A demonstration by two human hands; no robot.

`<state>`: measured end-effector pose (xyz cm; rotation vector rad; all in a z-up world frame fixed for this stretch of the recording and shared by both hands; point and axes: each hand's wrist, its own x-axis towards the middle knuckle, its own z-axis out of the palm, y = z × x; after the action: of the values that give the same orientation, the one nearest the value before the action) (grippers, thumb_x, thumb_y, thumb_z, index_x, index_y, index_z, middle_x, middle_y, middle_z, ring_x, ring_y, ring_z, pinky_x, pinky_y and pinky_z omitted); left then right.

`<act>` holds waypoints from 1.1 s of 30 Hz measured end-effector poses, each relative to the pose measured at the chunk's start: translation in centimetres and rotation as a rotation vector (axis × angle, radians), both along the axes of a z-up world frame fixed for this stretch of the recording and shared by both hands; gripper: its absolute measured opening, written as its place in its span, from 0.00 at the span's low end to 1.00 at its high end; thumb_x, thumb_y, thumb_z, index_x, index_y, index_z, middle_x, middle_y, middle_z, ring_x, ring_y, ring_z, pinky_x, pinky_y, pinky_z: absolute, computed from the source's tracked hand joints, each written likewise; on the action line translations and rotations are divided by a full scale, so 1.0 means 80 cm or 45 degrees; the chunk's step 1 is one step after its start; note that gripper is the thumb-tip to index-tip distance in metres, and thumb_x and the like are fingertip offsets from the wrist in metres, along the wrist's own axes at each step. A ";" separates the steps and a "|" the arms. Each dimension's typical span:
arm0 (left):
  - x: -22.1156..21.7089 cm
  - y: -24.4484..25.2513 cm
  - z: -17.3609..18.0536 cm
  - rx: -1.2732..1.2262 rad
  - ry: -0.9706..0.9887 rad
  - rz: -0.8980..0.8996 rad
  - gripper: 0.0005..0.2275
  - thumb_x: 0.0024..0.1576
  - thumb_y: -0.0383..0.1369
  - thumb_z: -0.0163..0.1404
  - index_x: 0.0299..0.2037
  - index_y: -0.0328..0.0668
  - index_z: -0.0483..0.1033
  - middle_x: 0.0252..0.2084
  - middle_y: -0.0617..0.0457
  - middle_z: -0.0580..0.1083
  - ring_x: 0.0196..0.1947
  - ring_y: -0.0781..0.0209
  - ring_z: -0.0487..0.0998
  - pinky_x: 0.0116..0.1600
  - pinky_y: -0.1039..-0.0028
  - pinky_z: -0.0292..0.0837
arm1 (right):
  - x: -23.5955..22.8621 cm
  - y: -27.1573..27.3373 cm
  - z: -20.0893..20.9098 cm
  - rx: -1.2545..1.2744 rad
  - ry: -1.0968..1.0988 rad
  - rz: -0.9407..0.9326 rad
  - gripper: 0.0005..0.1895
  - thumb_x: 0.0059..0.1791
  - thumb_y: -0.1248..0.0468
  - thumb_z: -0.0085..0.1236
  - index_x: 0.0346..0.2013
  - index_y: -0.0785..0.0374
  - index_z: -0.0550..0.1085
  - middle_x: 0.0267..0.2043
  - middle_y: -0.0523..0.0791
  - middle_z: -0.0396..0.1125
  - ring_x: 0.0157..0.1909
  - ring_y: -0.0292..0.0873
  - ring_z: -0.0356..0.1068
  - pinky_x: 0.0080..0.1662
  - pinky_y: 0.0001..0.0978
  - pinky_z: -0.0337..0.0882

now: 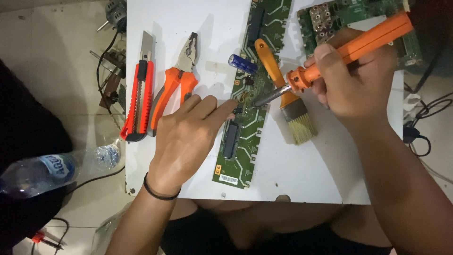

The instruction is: The person uses a soldering iron to work on a green circuit board placed on a white table. They also use a brush to clean the board and handle various tools like pliers and a utility knife.

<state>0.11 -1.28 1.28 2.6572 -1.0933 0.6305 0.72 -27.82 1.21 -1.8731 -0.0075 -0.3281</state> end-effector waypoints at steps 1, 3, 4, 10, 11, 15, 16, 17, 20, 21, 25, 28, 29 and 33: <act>0.000 0.000 0.000 -0.001 0.000 0.000 0.15 0.59 0.16 0.58 0.48 0.51 0.82 0.30 0.57 0.65 0.29 0.60 0.67 0.24 0.73 0.55 | 0.000 0.000 0.002 -0.001 0.000 0.000 0.14 0.63 0.71 0.48 0.33 0.73 0.69 0.22 0.49 0.60 0.18 0.40 0.60 0.20 0.27 0.58; 0.000 0.001 0.000 0.001 0.029 -0.009 0.13 0.60 0.18 0.58 0.49 0.49 0.82 0.31 0.57 0.66 0.30 0.58 0.68 0.24 0.71 0.55 | -0.001 0.001 0.005 -0.054 0.017 -0.020 0.15 0.63 0.73 0.47 0.31 0.71 0.68 0.23 0.49 0.62 0.18 0.39 0.61 0.20 0.27 0.57; 0.000 0.001 0.000 0.001 0.030 -0.007 0.13 0.60 0.18 0.58 0.49 0.49 0.82 0.31 0.57 0.66 0.30 0.58 0.68 0.24 0.71 0.55 | -0.001 0.001 0.007 -0.054 0.018 -0.019 0.15 0.63 0.73 0.47 0.31 0.71 0.68 0.23 0.49 0.62 0.18 0.39 0.61 0.20 0.27 0.57; 0.000 0.001 0.001 -0.010 0.023 -0.011 0.16 0.57 0.14 0.56 0.48 0.48 0.81 0.30 0.57 0.66 0.30 0.59 0.68 0.25 0.71 0.56 | -0.003 0.001 0.009 -0.106 0.043 -0.133 0.14 0.59 0.73 0.47 0.28 0.70 0.66 0.24 0.49 0.61 0.17 0.41 0.61 0.19 0.28 0.56; 0.000 0.000 0.002 -0.012 0.024 -0.004 0.15 0.58 0.15 0.57 0.47 0.49 0.81 0.30 0.57 0.66 0.30 0.59 0.68 0.24 0.71 0.55 | -0.004 0.002 0.009 -0.085 0.030 -0.098 0.15 0.61 0.73 0.48 0.29 0.70 0.66 0.23 0.48 0.59 0.17 0.41 0.61 0.19 0.27 0.56; 0.000 0.001 0.000 0.014 0.009 0.010 0.09 0.62 0.22 0.58 0.47 0.51 0.81 0.31 0.57 0.66 0.32 0.58 0.70 0.25 0.70 0.57 | -0.001 -0.007 -0.003 -0.050 -0.051 0.018 0.13 0.64 0.73 0.46 0.34 0.70 0.63 0.33 0.54 0.66 0.19 0.41 0.62 0.20 0.28 0.57; 0.000 0.001 0.000 0.015 0.011 0.012 0.09 0.62 0.22 0.58 0.47 0.51 0.81 0.31 0.57 0.66 0.32 0.58 0.70 0.25 0.70 0.57 | -0.002 -0.006 -0.001 -0.049 -0.050 0.020 0.13 0.64 0.73 0.46 0.34 0.70 0.63 0.33 0.54 0.66 0.19 0.41 0.62 0.20 0.28 0.57; -0.001 0.001 0.000 -0.004 0.012 0.004 0.13 0.59 0.17 0.57 0.47 0.50 0.81 0.30 0.57 0.66 0.31 0.59 0.69 0.24 0.71 0.55 | -0.002 -0.005 0.001 -0.053 -0.022 -0.042 0.15 0.64 0.73 0.46 0.32 0.70 0.63 0.28 0.52 0.62 0.18 0.41 0.62 0.19 0.28 0.56; -0.001 0.001 0.000 -0.012 0.006 0.004 0.16 0.57 0.14 0.58 0.47 0.50 0.82 0.30 0.57 0.66 0.30 0.60 0.68 0.22 0.72 0.53 | -0.003 -0.002 0.006 -0.066 0.003 -0.112 0.15 0.63 0.74 0.46 0.30 0.71 0.64 0.26 0.52 0.61 0.17 0.41 0.61 0.18 0.29 0.56; 0.000 0.000 0.001 0.001 0.001 0.012 0.15 0.58 0.16 0.58 0.47 0.50 0.82 0.30 0.58 0.66 0.30 0.60 0.68 0.22 0.72 0.53 | -0.002 0.000 0.007 -0.074 0.002 -0.119 0.14 0.62 0.74 0.45 0.31 0.73 0.65 0.28 0.54 0.64 0.17 0.41 0.61 0.18 0.30 0.56; 0.000 0.001 0.001 -0.008 0.041 0.004 0.13 0.59 0.18 0.58 0.48 0.50 0.82 0.30 0.57 0.67 0.31 0.58 0.69 0.22 0.71 0.55 | -0.003 -0.005 0.000 -0.068 0.025 -0.134 0.14 0.63 0.72 0.46 0.32 0.71 0.64 0.30 0.52 0.62 0.18 0.42 0.61 0.19 0.29 0.55; 0.001 0.001 0.000 0.040 0.017 0.004 0.07 0.64 0.27 0.57 0.49 0.51 0.81 0.32 0.58 0.67 0.33 0.58 0.70 0.27 0.69 0.59 | -0.003 -0.009 -0.005 -0.037 -0.048 -0.079 0.18 0.66 0.71 0.49 0.31 0.73 0.65 0.28 0.52 0.61 0.19 0.43 0.62 0.19 0.30 0.58; 0.001 0.001 0.000 0.024 0.008 0.001 0.08 0.63 0.24 0.59 0.48 0.50 0.81 0.30 0.57 0.67 0.32 0.59 0.69 0.25 0.71 0.57 | -0.003 -0.006 0.001 -0.059 -0.057 -0.095 0.19 0.63 0.76 0.46 0.28 0.68 0.59 0.27 0.49 0.54 0.20 0.41 0.55 0.20 0.29 0.58; 0.001 0.000 0.000 0.006 0.014 0.003 0.14 0.59 0.17 0.58 0.48 0.50 0.82 0.29 0.57 0.65 0.30 0.59 0.67 0.22 0.71 0.52 | -0.001 0.000 0.008 -0.017 0.007 -0.224 0.16 0.61 0.74 0.46 0.27 0.71 0.64 0.23 0.50 0.58 0.17 0.41 0.61 0.19 0.29 0.56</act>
<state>0.22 -1.25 1.32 2.6627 -1.0905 0.6138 0.60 -27.82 1.89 -1.8923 0.1598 -0.4444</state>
